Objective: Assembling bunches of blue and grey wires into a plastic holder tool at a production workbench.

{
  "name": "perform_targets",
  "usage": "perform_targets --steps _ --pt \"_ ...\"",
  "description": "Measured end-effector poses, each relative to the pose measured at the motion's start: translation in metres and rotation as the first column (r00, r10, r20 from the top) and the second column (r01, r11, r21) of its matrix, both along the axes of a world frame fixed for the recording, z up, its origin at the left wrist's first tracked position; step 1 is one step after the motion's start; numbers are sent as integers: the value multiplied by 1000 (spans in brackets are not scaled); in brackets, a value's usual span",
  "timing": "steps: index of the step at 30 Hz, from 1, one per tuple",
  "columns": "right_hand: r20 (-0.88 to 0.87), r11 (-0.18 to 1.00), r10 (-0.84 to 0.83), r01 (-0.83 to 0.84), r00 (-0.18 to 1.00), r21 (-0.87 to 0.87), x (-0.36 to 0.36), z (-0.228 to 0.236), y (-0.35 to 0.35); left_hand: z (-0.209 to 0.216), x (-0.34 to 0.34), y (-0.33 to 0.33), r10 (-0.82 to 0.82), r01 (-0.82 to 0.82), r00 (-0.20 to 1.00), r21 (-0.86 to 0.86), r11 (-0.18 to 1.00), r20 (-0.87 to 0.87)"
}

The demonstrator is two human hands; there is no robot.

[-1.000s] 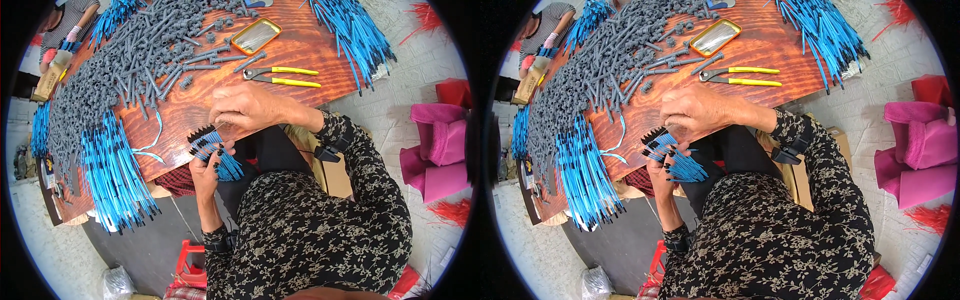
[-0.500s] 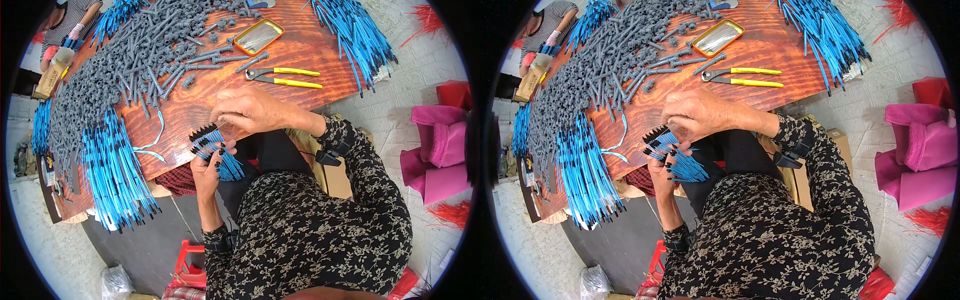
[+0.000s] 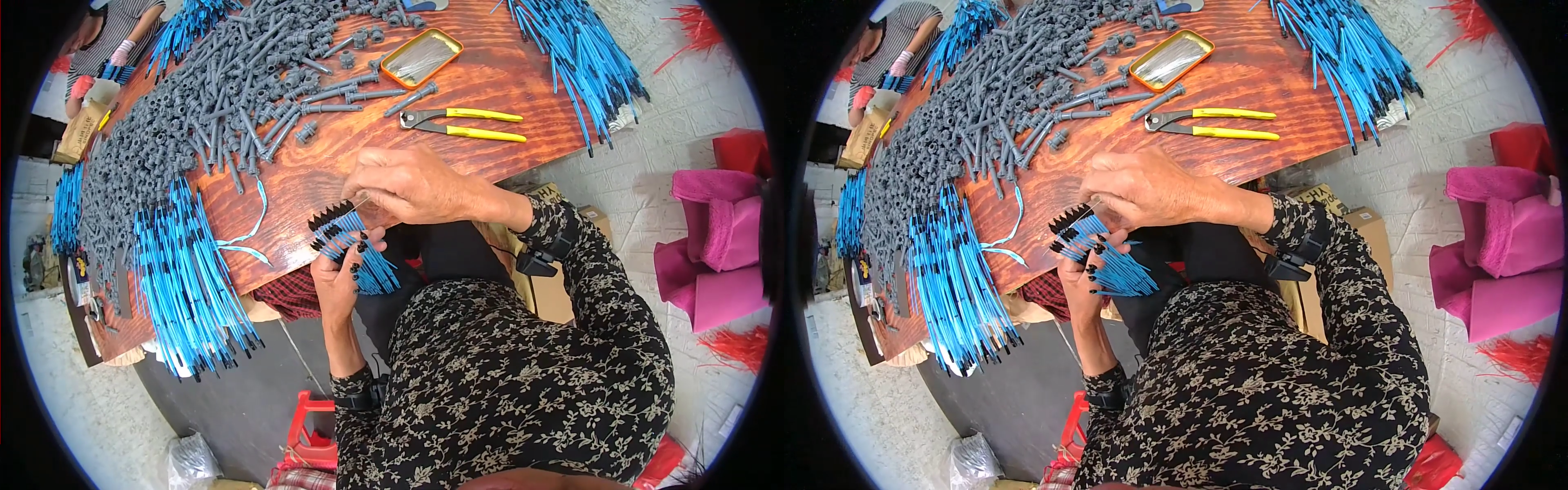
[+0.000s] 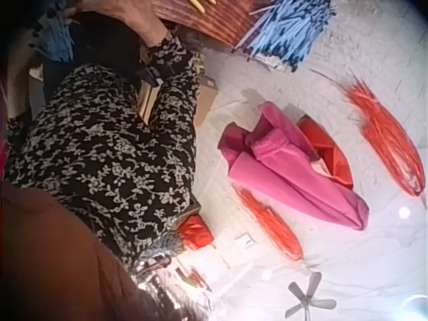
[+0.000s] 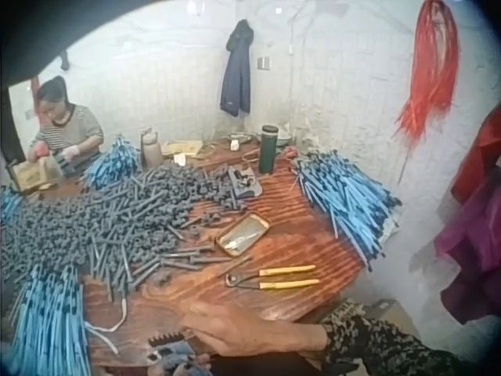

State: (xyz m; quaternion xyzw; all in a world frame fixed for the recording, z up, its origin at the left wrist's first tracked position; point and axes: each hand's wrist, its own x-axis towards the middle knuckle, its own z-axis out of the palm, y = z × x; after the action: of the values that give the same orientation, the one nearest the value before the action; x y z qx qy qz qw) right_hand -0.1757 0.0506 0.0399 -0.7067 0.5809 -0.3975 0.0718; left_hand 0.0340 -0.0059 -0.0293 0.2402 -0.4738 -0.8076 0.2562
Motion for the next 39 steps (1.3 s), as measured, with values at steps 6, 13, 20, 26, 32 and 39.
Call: perform_targets --steps 6,13,20,26,32,39 --pt "-132 996 -82 84 988 6 8 4 4 0 0 -1 0 0 1000 -22 1000 16" --pt "-210 992 -119 107 970 -68 12 6 3 0 -1 -2 -13 14 1000 -43 999 11" --pt "86 997 -19 25 996 -68 8 -5 -7 -1 0 -1 -17 17 1000 -39 999 -4" --pt "83 998 -54 51 995 39 16 0 0 -4 1 -2 -16 16 1000 -19 1000 -20" --pt "185 996 -94 91 978 26 22 -6 0 0 0 -3 -25 25 999 -22 999 -22" --pt "289 990 -137 119 947 80 26 -10 3 -1 2 -4 -38 38 999 -5 999 -22"
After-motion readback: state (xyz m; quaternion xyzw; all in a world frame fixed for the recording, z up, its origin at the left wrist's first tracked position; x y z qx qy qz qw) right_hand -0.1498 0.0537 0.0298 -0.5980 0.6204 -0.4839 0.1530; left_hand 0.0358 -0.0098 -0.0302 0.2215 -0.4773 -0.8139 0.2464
